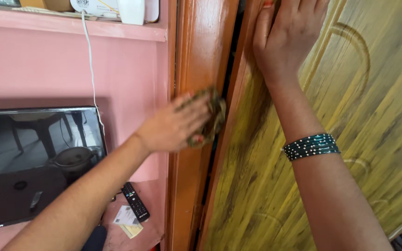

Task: The person wipes a wooden door frame and door surface with a cloth. They repeatedly dip the cloth into a white mug containing a dark liquid, then wipe the vertical frame and the door panels, moving from top to bottom and across the surface.

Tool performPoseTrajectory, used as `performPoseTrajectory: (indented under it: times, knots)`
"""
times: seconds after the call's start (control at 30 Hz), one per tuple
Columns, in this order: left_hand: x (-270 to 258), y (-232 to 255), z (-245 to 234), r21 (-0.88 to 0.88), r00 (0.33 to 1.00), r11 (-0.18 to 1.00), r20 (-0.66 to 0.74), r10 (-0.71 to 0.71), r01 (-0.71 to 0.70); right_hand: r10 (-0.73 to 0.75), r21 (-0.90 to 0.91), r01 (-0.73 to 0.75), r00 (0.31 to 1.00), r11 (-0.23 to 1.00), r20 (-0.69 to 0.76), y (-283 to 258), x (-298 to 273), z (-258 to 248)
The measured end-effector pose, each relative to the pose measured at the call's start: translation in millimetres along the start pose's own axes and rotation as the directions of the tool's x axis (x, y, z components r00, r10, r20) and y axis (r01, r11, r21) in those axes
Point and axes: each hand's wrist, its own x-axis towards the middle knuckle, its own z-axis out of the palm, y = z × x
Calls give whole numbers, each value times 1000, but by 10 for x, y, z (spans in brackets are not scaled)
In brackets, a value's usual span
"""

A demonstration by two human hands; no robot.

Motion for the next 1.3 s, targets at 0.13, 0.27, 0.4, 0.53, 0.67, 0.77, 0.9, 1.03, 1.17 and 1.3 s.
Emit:
performPoseTrajectory:
  times: [0.13,0.27,0.4,0.53,0.67,0.77,0.9,1.03,1.17,1.3]
  knots:
    - [-360,620,333,-133,890,966,377,256,-221,-161,-192,128,972,973,-170,-149,78,-138]
    - [-646,871,494,-83,942,965,210,261,-249,23,18,-23,1000,1000,4,-186,92,-204]
    - [-542,638,303,85,979,987,165,120,-135,53,36,-54,998,998,24,-244,51,-259]
    - [-312,170,-123,-258,828,819,-102,-551,513,48,44,-49,998,998,27,-258,37,-273]
    - [-82,-162,-355,-369,552,693,-423,-718,619,20,32,-21,1000,999,18,-213,5,-260]
    - [66,-155,-212,-526,496,636,-400,-771,565,-16,29,16,1000,999,-4,-178,9,-227]
    - [131,328,336,-703,541,530,-243,-805,473,21,43,-21,1000,999,19,-130,-33,-215]
    - [-235,1170,902,-707,514,392,-47,-856,588,24,-51,-23,1000,998,14,6,-196,-60]
    - [-814,2010,1053,-645,567,329,199,-799,690,129,-91,-120,986,989,103,55,-258,-58]
    - [-1192,2394,889,-532,688,571,31,-725,626,424,-169,-389,840,906,339,-152,-50,-204]
